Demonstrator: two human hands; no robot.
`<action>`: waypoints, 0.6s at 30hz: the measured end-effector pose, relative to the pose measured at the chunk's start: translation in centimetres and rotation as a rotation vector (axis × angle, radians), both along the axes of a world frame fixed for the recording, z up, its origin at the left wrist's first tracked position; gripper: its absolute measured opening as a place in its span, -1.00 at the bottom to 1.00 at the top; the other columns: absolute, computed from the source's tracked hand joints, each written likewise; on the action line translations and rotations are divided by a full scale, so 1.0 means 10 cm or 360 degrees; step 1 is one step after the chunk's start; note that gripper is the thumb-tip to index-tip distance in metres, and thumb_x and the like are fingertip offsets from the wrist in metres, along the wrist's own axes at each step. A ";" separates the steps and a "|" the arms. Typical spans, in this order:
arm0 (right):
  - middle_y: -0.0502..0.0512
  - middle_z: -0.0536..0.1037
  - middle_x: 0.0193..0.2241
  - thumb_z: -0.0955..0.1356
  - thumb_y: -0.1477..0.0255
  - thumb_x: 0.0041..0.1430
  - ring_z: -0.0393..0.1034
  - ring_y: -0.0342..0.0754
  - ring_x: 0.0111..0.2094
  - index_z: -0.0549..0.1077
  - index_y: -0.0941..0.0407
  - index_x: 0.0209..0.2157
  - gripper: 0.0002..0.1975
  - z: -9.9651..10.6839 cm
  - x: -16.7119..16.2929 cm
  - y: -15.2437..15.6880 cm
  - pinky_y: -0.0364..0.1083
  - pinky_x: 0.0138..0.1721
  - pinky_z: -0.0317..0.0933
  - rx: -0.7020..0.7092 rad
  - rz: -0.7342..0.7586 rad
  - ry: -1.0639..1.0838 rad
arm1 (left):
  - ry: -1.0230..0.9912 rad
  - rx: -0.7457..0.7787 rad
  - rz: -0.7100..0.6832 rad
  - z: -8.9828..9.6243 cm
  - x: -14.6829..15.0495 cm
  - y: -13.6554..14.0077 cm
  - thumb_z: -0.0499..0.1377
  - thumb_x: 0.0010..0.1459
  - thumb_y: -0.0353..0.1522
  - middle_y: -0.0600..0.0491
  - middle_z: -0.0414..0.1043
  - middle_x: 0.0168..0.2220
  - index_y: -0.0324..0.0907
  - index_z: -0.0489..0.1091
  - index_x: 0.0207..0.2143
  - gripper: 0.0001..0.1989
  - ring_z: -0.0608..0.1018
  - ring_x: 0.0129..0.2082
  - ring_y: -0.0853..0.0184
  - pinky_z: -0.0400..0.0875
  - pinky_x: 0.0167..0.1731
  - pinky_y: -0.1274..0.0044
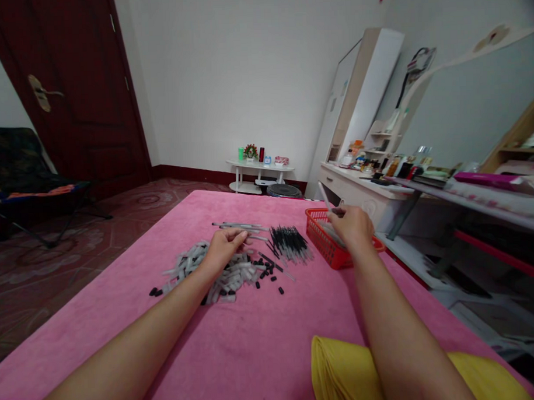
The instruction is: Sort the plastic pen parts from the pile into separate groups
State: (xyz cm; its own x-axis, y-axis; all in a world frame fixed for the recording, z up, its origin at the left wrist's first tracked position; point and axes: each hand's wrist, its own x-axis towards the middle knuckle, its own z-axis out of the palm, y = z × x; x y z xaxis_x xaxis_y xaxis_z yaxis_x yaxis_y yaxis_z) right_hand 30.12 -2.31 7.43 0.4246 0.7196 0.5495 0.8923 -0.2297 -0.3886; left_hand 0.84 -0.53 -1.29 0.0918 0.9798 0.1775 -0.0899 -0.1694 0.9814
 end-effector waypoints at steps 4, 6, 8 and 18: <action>0.26 0.58 -0.34 0.35 0.20 -0.02 0.44 0.10 -0.30 0.57 0.08 -0.23 -0.65 0.00 0.14 -0.04 -0.05 -0.36 0.18 -0.0006 -0.0183 -0.0003 | -0.0022 0.0009 0.0026 0.02 -0.03 0.00 0.30 -0.18 -0.10 0.01 0.51 -0.49 -0.29 0.47 -0.40 -0.57 0.44 -0.62 0.44 0.35 -0.58 0.59; 0.23 0.57 -0.33 0.34 0.23 0.01 0.43 0.08 -0.28 0.56 0.08 -0.22 -0.67 -0.02 0.08 -0.02 -0.06 -0.33 0.18 0.0093 -0.0132 -0.0032 | -0.0038 0.0036 0.0054 0.03 -0.06 0.02 0.29 -0.17 -0.10 0.01 0.51 -0.49 -0.30 0.47 -0.40 -0.58 0.43 -0.62 0.44 0.35 -0.58 0.59; 0.19 0.57 -0.31 0.31 0.27 0.06 0.42 0.04 -0.27 0.56 0.09 -0.24 -0.71 -0.07 -0.08 0.03 -0.08 -0.31 0.18 0.0157 0.0072 -0.0045 | -0.0061 0.0066 0.0097 0.04 -0.10 0.04 0.29 -0.16 -0.11 0.01 0.50 -0.48 -0.30 0.46 -0.38 -0.58 0.44 -0.62 0.44 0.35 -0.59 0.59; 0.18 0.50 -0.14 0.29 0.48 0.10 0.29 0.01 -0.07 0.51 0.11 -0.11 -0.69 -0.82 -1.25 0.38 -0.11 -0.11 0.13 -0.0384 0.0917 -0.0370 | -0.0147 0.0057 0.0200 -0.01 -0.25 0.16 0.30 -0.16 -0.11 0.01 0.50 -0.48 -0.32 0.46 -0.35 -0.55 0.43 -0.61 0.48 0.34 -0.59 0.63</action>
State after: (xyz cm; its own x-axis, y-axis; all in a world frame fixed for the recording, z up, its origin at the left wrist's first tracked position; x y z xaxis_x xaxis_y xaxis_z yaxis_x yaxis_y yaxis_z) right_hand 17.66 1.48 -0.81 -0.1751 0.9102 0.3754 0.9527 0.2528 -0.1688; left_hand -1.61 1.02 -1.42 -0.0495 0.9755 0.2145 -0.1553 -0.2196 0.9631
